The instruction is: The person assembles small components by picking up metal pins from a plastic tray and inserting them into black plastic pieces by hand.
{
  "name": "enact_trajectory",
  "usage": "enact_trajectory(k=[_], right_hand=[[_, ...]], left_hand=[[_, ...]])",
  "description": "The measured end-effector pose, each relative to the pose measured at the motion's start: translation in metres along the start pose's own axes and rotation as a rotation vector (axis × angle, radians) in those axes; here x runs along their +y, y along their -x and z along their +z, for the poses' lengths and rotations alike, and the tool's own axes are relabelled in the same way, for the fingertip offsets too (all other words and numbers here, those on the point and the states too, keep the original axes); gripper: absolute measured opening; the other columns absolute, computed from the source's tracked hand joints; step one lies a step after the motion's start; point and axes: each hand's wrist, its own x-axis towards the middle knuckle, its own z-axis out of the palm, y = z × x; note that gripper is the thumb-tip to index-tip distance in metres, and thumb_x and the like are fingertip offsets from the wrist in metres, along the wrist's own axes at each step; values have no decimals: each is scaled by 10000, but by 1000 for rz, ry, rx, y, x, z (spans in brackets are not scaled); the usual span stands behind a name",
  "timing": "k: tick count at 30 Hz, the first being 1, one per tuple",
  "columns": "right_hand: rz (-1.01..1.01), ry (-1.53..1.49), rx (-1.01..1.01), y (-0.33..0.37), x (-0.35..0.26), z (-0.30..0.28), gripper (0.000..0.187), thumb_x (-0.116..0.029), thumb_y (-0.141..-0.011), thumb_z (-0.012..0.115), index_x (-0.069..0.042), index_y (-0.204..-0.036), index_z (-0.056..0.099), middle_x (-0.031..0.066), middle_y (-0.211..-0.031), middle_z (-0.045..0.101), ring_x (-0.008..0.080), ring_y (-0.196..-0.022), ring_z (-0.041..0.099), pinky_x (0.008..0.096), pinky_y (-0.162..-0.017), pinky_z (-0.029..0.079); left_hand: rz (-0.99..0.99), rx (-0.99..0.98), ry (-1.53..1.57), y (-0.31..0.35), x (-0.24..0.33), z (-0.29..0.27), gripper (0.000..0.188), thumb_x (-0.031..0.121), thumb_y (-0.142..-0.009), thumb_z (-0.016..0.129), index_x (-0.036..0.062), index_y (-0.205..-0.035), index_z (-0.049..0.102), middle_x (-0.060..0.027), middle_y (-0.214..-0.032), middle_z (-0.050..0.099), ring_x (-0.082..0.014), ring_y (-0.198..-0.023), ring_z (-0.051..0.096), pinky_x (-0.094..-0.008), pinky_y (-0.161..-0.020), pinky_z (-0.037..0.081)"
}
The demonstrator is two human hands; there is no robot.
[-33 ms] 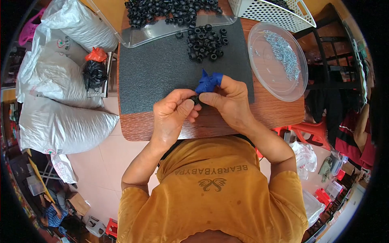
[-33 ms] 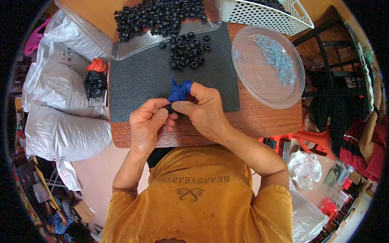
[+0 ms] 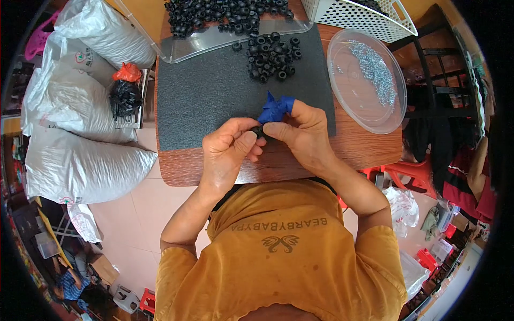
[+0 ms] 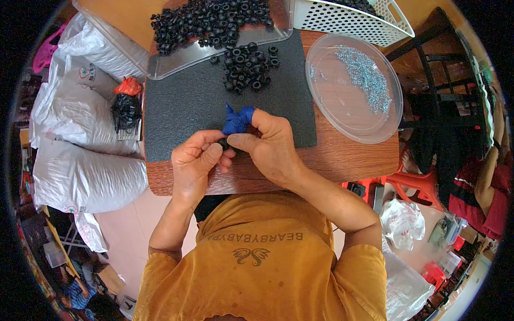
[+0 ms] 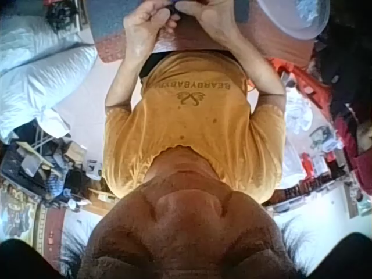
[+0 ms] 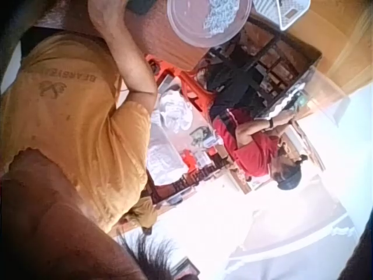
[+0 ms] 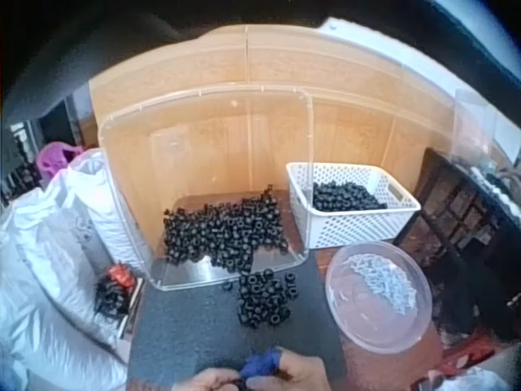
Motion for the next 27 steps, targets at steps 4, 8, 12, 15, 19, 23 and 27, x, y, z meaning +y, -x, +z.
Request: enact_trajectory(k=[4, 8, 12, 15, 19, 23, 27], right_hand=[[-41, 31, 14, 2, 3, 0, 81, 39, -736, 631, -18, -785, 602, -10, -715, 590, 52, -679, 523, 216, -617, 437], [-31, -40, 38, 4, 7, 1, 82, 29, -737, 641, -18, -797, 611, -7, -721, 584, 56, -673, 521, 217, -614, 436], [-39, -21, 41, 5, 9, 0, 81, 23, -741, 642, -18, -805, 613, -6, -728, 572, 61, -680, 520, 224, -618, 434], [-38, 77, 70, 7, 8, 1, 87, 22, -744, 642, -19, -814, 613, 0, -739, 563, 70, -688, 518, 230, -630, 431], [-77, 50, 84, 11, 10, 1, 105, 11, -746, 649, -24, -833, 602, 18, -788, 544, 87, -712, 514, 235, -637, 424], [-204, 137, 83, 13, 15, 1, 107, -5, -751, 655, -27, -833, 590, 34, -808, 525, 108, -738, 508, 242, -641, 422], [-147, 106, 110, 18, 16, 4, 97, -20, -755, 655, -28, -824, 588, 39, -803, 526, 129, -761, 503, 254, -669, 420]], left_hand=[[-23, 9, 22, 0, -1, 1, 195, 67, -881, 536, -47, -1039, 557, -88, -816, 626, -96, -664, 573, -204, -575, 472], [-26, -21, 34, -5, -3, -2, 192, 64, -870, 555, -53, -1022, 562, -110, -794, 630, -114, -634, 586, -218, -535, 492], [-69, -41, 147, -8, -1, -3, 175, 61, -853, 580, -51, -988, 581, -127, -766, 634, -137, -599, 601, -233, -501, 512], [-79, -55, 163, -8, 1, -4, 170, 73, -847, 592, -49, -966, 593, -130, -760, 635, -144, -597, 605, -243, -501, 518], [-118, -53, 175, -9, 4, -2, 171, 78, -842, 600, -52, -953, 598, -135, -755, 635, -149, -593, 608, -253, -498, 522], [-185, -95, 260, -9, 6, -3, 155, 67, -835, 604, -54, -931, 599, -146, -746, 634, -162, -559, 606, -267, -471, 520], [-230, -113, 264, -10, 10, -4, 133, 54, -817, 620, -52, -895, 599, -151, -708, 626, -166, -509, 598, -265, -424, 505]])
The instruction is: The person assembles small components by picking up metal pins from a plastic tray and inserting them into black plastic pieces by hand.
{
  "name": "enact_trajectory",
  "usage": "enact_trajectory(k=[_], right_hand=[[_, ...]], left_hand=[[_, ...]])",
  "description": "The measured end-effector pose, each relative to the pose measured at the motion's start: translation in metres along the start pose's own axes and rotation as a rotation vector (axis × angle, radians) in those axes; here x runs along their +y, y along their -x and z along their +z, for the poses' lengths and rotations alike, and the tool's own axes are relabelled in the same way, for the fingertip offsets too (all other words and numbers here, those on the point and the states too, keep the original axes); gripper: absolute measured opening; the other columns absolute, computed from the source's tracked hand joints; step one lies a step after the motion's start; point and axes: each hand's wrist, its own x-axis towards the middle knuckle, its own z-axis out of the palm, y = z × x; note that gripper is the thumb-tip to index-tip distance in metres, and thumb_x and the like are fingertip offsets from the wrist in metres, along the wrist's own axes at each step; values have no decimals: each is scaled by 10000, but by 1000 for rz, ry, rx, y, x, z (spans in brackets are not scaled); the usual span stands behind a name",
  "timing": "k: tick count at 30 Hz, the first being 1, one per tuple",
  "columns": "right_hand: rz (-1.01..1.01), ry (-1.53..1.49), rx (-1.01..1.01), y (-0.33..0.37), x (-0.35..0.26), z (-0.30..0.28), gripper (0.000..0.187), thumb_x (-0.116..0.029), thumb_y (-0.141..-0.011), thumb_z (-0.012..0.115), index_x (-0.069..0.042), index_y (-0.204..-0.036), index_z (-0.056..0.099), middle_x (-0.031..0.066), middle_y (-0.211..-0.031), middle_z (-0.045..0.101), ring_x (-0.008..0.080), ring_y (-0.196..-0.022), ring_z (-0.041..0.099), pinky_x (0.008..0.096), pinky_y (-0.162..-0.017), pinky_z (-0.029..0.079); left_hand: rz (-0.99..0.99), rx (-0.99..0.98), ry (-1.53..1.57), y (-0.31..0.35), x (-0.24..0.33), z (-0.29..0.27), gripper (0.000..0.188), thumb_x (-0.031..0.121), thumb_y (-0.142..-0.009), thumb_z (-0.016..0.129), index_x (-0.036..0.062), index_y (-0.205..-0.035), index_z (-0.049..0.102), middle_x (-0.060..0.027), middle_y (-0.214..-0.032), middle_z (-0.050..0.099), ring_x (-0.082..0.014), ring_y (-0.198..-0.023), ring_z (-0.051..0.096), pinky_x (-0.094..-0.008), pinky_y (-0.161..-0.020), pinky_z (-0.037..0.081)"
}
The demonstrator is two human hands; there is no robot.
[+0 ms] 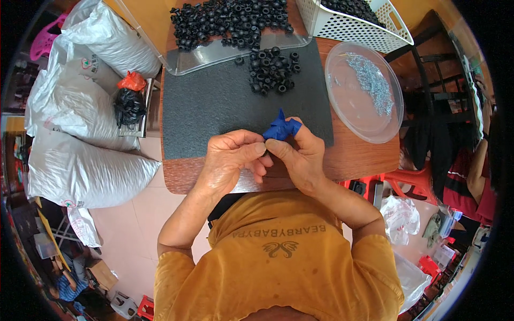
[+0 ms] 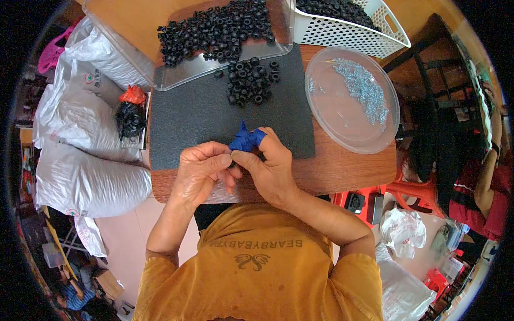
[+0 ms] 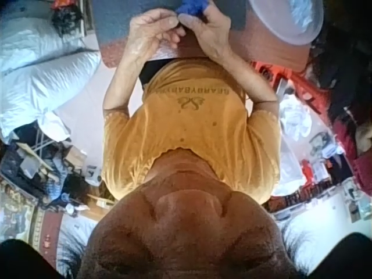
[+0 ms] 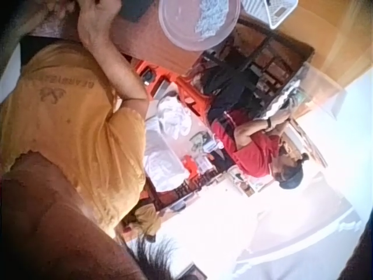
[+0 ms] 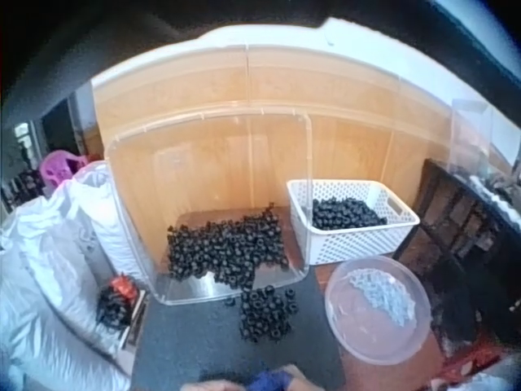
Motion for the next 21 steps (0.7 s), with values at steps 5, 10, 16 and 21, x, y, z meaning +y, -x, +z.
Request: enact_trajectory(k=[5, 10, 16, 21], right_hand=[[-65, 24, -33, 3, 0, -1, 88, -45, -778, 641, -26, -834, 577, 52, -822, 525, 152, -805, 501, 271, -707, 411], [-66, -39, -56, 2, 0, -4, 125, -59, -771, 653, -19, -857, 573, 69, -848, 523, 170, -774, 507, 267, -685, 415], [-225, 293, -114, -6, -11, -11, 260, -122, -705, 712, -16, -899, 573, 101, -846, 537, 211, -746, 520, 298, -644, 431], [-495, 590, -152, -15, -10, -1, 413, -207, -606, 775, 17, -871, 552, 133, -797, 533, 304, -724, 509, 379, -606, 426]], left_hand=[[34, 25, 32, 0, -4, 1, 104, 28, -799, 623, -52, -862, 600, -140, -682, 617, -165, -499, 596, -262, -393, 491], [64, 49, 73, 1, -5, 3, 84, 7, -792, 615, -55, -847, 600, -136, -686, 614, -172, -509, 599, -263, -376, 483], [127, 99, 113, 2, -4, 2, 56, -28, -791, 586, -54, -837, 604, -126, -694, 616, -187, -530, 604, -279, -392, 489], [196, 195, 42, 0, -5, 6, 35, -43, -779, 586, -43, -795, 616, -100, -714, 626, -161, -579, 612, -239, -524, 482]])
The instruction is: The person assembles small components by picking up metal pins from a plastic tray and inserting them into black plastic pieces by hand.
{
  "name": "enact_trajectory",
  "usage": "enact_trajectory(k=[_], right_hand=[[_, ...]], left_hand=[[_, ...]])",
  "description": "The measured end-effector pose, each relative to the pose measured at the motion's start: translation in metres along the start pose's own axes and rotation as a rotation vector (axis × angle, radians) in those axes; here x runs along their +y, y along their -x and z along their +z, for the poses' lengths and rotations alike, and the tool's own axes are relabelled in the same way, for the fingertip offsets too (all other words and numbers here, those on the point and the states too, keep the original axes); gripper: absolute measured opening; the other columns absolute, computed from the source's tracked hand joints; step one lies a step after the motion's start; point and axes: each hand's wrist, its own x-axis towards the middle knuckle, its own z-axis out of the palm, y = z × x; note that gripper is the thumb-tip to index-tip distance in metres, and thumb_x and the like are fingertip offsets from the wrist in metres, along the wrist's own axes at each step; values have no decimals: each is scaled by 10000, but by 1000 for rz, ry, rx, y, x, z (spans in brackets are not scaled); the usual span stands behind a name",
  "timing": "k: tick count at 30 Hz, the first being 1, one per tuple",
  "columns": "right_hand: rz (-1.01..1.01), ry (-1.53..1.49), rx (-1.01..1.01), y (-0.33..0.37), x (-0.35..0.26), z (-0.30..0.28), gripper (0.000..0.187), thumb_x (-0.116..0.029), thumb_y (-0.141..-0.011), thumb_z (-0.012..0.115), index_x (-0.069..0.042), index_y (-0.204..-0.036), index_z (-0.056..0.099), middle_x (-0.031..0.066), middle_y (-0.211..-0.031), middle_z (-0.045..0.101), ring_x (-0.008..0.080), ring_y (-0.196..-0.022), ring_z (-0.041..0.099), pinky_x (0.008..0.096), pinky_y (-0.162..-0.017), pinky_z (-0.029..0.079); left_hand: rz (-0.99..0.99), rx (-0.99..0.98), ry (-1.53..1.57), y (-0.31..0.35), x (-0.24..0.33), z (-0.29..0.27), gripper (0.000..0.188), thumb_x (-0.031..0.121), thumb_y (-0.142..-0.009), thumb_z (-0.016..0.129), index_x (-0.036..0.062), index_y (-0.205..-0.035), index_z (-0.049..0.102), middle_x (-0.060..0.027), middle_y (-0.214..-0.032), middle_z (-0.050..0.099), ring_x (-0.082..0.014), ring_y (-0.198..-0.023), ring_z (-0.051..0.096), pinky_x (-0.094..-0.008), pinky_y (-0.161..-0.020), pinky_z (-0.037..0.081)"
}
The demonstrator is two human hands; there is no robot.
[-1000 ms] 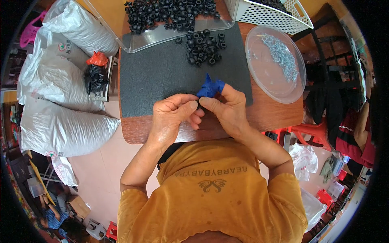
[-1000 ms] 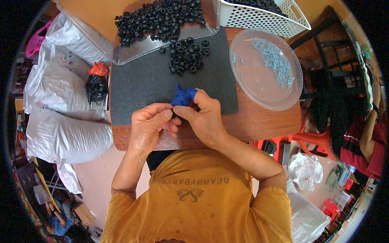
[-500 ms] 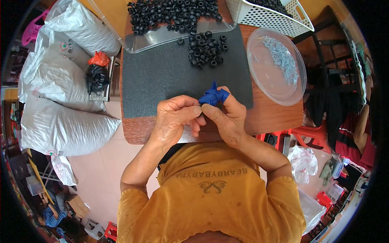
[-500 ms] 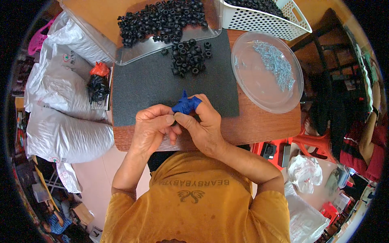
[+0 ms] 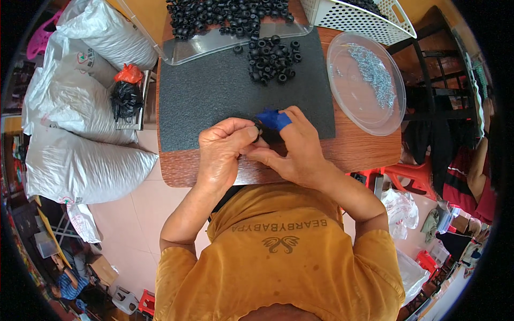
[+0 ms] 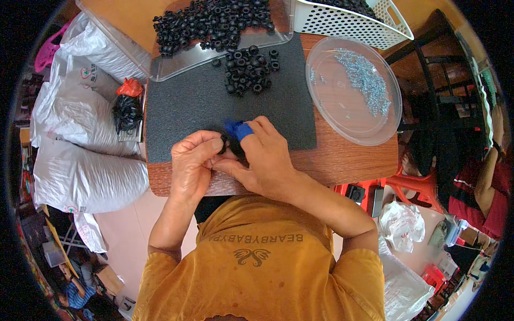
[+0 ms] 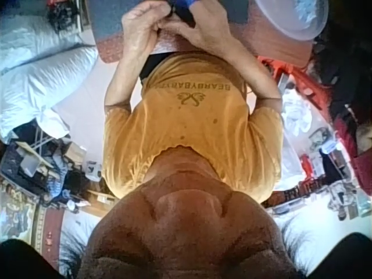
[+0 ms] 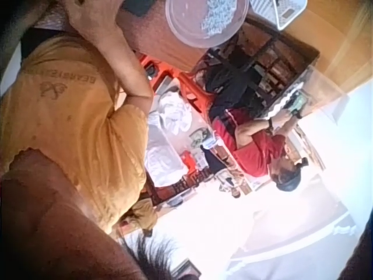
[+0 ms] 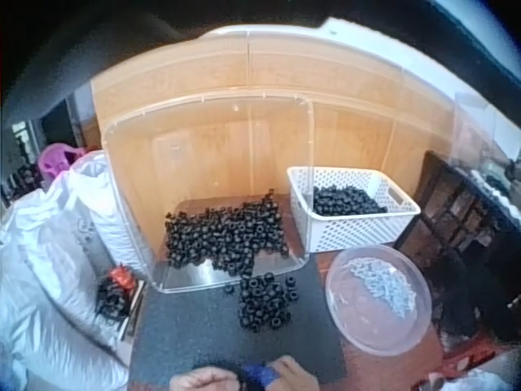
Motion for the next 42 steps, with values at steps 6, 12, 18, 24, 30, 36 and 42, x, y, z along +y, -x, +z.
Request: enact_trajectory(k=[6, 12, 18, 24, 30, 36, 42], right_hand=[[-287, 204, 40, -1, 8, 10, 305, -167, -576, 728, -24, -667, 476, 149, -715, 491, 322, -676, 477, 408, -574, 396], [-379, 263, 23, 0, 14, 11, 278, -145, -582, 705, -25, -636, 460, 145, -685, 474, 311, -666, 478, 405, -559, 393], [-321, 196, 50, 1, 15, 14, 286, -157, -592, 710, -22, -635, 461, 154, -682, 474, 310, -649, 479, 404, -554, 395], [-305, 232, -50, -5, 11, 7, 286, -167, -574, 712, -42, -603, 457, 133, -626, 473, 292, -615, 484, 390, -536, 394], [-391, 252, 3, -5, 15, 8, 306, -166, -545, 709, -64, -573, 422, 107, -566, 448, 265, -527, 462, 375, -471, 377], [-408, 227, 57, -3, 19, 8, 320, -177, -537, 701, -76, -552, 397, 95, -543, 420, 262, -507, 456, 371, -455, 377], [-452, 222, 36, -3, 19, 8, 303, -168, -535, 684, -70, -553, 397, 101, -545, 427, 266, -504, 455, 376, -460, 389]], left_hand=[[33, 9, -68, 4, -4, 0, 25, -37, -776, 599, -36, -788, 621, -44, -728, 612, -85, -611, 564, -209, -582, 463], [-39, 21, -9, 3, -3, 3, 35, -29, -779, 603, -23, -803, 629, -20, -719, 599, -63, -605, 525, -189, -565, 421], [-27, 30, -32, 3, -5, -2, 36, -22, -780, 606, -27, -808, 629, -24, -719, 602, -61, -618, 522, -182, -581, 415], [14, 39, -10, 5, -6, 1, 29, -6, -780, 612, -18, -800, 630, -8, -704, 592, -45, -618, 508, -174, -558, 387], [-44, -42, -59, 9, 2, 0, 64, 34, -803, 610, -28, -812, 626, -21, -710, 599, -57, -605, 524, -183, -560, 411], [-75, -174, -194, 11, 4, -10, 194, 131, -866, 562, -56, -850, 613, -58, -686, 597, -114, -612, 569, -227, -588, 464], [-116, -196, -130, 14, 3, -12, 160, 70, -842, 581, -81, -880, 618, -73, -716, 601, -117, -602, 546, -228, -570, 443]])
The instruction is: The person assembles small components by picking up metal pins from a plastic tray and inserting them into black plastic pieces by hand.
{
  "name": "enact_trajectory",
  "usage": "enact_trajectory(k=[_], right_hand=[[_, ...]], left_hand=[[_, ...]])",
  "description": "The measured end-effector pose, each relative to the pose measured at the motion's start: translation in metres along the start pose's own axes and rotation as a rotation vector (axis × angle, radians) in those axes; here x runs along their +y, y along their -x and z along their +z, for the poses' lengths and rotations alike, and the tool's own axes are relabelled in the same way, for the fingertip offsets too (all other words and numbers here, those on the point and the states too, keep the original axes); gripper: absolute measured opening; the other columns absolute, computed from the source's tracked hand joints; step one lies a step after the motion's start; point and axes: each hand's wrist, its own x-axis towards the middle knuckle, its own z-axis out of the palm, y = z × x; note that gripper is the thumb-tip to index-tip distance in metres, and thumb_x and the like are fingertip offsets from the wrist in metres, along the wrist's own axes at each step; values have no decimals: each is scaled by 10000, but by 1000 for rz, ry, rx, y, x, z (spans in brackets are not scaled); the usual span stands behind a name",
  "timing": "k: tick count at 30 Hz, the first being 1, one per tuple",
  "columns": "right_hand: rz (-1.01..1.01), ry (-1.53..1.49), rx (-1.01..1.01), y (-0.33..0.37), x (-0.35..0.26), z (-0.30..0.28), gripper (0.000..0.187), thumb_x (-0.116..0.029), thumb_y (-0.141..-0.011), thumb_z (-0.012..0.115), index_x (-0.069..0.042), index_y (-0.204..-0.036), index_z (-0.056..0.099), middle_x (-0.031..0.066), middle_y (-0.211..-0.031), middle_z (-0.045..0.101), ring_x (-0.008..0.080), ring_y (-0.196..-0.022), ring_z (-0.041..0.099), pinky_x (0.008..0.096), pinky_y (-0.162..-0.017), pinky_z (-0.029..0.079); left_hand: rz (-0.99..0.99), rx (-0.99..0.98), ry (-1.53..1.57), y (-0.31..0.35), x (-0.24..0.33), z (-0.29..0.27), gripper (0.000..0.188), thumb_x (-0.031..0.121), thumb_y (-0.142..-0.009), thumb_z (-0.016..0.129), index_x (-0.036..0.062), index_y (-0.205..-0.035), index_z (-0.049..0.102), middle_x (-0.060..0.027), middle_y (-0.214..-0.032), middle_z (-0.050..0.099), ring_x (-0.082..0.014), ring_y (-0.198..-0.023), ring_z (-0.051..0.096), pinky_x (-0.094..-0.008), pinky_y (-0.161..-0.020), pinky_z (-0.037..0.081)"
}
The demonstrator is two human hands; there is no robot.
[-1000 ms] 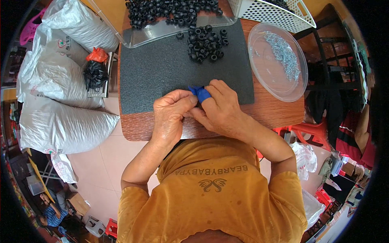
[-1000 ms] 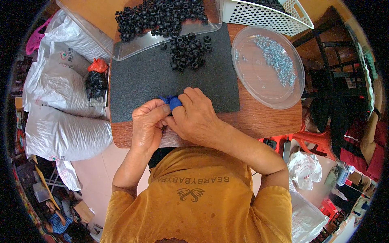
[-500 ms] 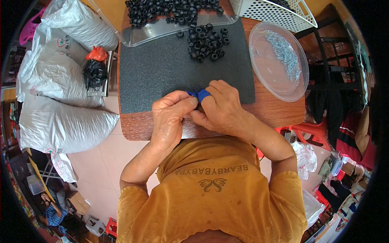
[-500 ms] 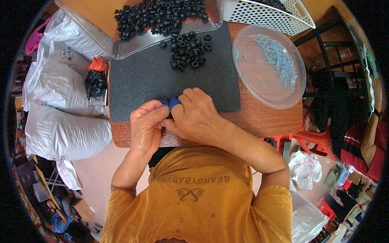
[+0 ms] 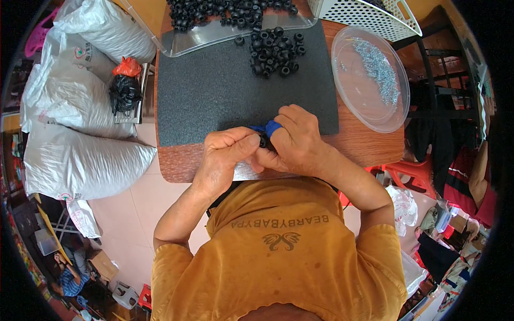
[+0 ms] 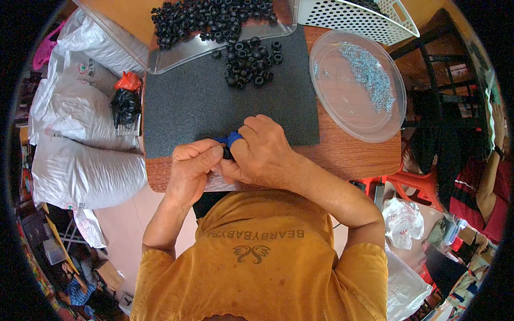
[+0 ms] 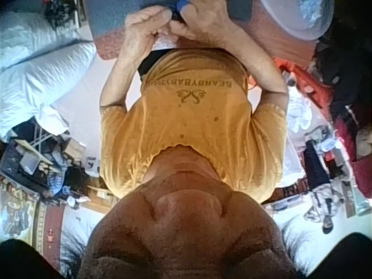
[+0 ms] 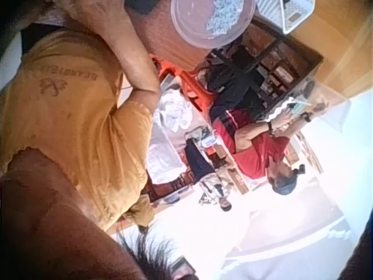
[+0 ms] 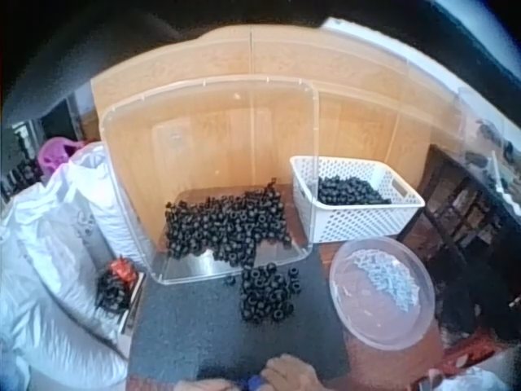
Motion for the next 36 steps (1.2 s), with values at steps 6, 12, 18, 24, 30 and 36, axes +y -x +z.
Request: enact_trajectory(k=[6, 12, 18, 24, 30, 36], right_hand=[[-38, -15, -25, -5, 1, -2, 303, -168, -515, 660, -79, -524, 371, 90, -509, 407, 246, -479, 440, 370, -445, 376], [-81, 29, -78, -3, 0, -7, 295, -176, -524, 635, -90, -510, 353, 77, -475, 375, 228, -452, 420, 353, -433, 361], [-60, 20, -12, 4, 1, -3, 284, -163, -538, 622, -91, -510, 349, 77, -474, 367, 227, -449, 413, 353, -427, 357], [-54, 39, -48, 6, 3, -8, 296, -180, -542, 625, -96, -497, 345, 70, -466, 359, 219, -441, 406, 345, -420, 342], [-68, 52, -24, 6, 2, -10, 288, -186, -532, 611, -98, -481, 342, 67, -451, 350, 210, -435, 402, 339, -416, 330], [32, -20, 33, 8, 4, -6, 278, -130, -534, 637, -81, -535, 363, 91, -506, 388, 250, -451, 435, 359, -425, 375]], left_hand=[[-6, 1, 60, 2, 4, 8, 185, 99, -851, 562, -59, -764, 601, -67, -663, 580, -123, -574, 534, -224, -549, 426], [-26, 58, 24, 2, 3, 16, 215, 102, -859, 543, -44, -705, 583, -71, -608, 547, -143, -506, 513, -243, -491, 435], [-19, 39, -44, -1, -3, 16, 283, 144, -888, 512, -24, -664, 562, -71, -623, 544, -130, -517, 506, -248, -449, 434], [-29, 23, -78, -4, -4, 17, 291, 146, -883, 506, -27, -655, 554, -73, -609, 535, -141, -492, 503, -248, -445, 432], [-59, 33, -46, -4, -1, 19, 234, 86, -863, 528, -70, -695, 575, -94, -630, 542, -170, -528, 541, -300, -415, 472], [-22, 12, -78, -4, 6, 22, 246, 147, -892, 512, -41, -754, 590, -78, -654, 575, -142, -559, 545, -247, -551, 447]])
